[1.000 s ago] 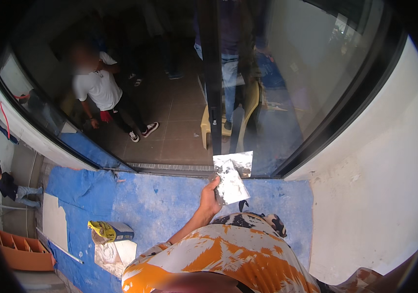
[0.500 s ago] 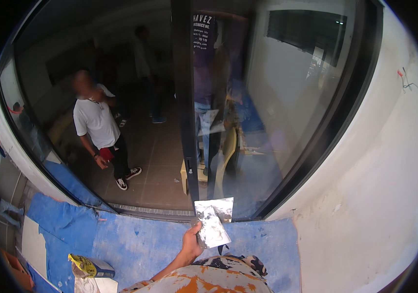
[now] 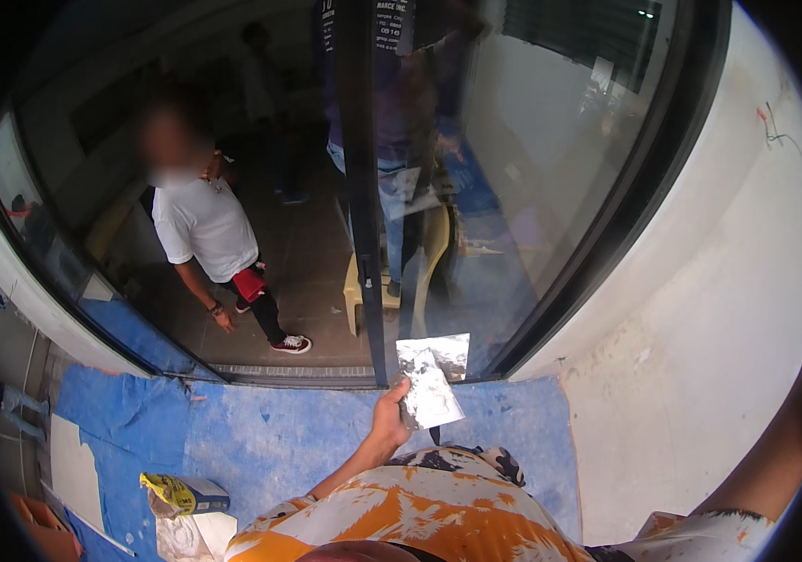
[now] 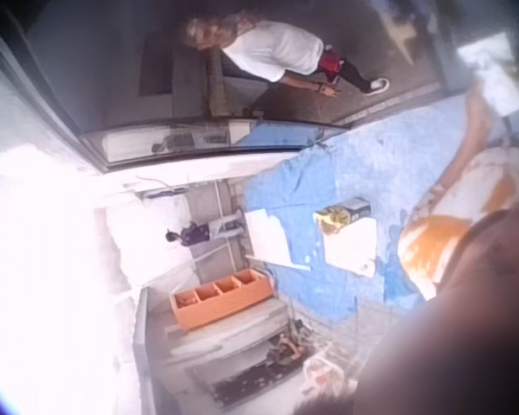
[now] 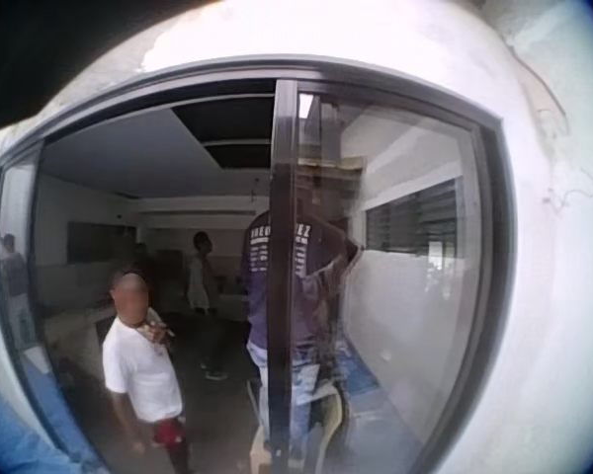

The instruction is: The person applies white plaster to a wall using a putty knife and a hawk. They repeatedly scoop plaster from the hawk and smooth it onto the wall surface, working along the upper section near the ceiling.

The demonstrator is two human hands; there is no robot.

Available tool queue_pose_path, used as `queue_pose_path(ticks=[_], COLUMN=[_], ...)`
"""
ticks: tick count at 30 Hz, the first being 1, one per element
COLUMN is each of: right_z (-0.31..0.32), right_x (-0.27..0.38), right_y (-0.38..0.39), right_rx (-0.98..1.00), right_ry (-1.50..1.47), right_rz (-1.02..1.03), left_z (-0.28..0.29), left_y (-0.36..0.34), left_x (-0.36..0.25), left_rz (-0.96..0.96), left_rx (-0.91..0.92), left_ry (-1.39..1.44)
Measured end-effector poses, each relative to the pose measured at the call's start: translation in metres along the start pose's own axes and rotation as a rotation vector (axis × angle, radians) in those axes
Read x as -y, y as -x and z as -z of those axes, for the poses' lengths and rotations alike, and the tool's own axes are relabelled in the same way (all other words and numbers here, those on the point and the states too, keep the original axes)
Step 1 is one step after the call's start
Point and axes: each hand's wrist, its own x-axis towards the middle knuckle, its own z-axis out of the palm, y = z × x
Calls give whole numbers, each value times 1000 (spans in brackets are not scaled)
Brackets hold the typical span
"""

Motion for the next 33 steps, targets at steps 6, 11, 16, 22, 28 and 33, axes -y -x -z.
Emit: queue_pose_path(ticks=[6, 11, 16, 22, 28, 33], right_z=[-37, -73, -80, -73, -48, -45], right_x=[46, 89, 105, 116, 91, 23], right_y=[-115, -210, -219, -129, -81, -82], right_rx=[-320, -802, -268, 147, 251, 521], right_ry=[690, 990, 811, 577, 504, 612], right_rz=[625, 947, 810, 686, 641, 331], left_z=[-11, -13, -11, -6, 11, 26], left_y=[4, 9, 11, 3, -15, -20], left_x=[-14, -18, -15, -4, 6, 22], left_rz=[34, 107, 60, 62, 56, 7], left_rx=[-14, -5, -14, -78, -89, -119], left_ry=[-23, -22, -2, 90, 56, 10])
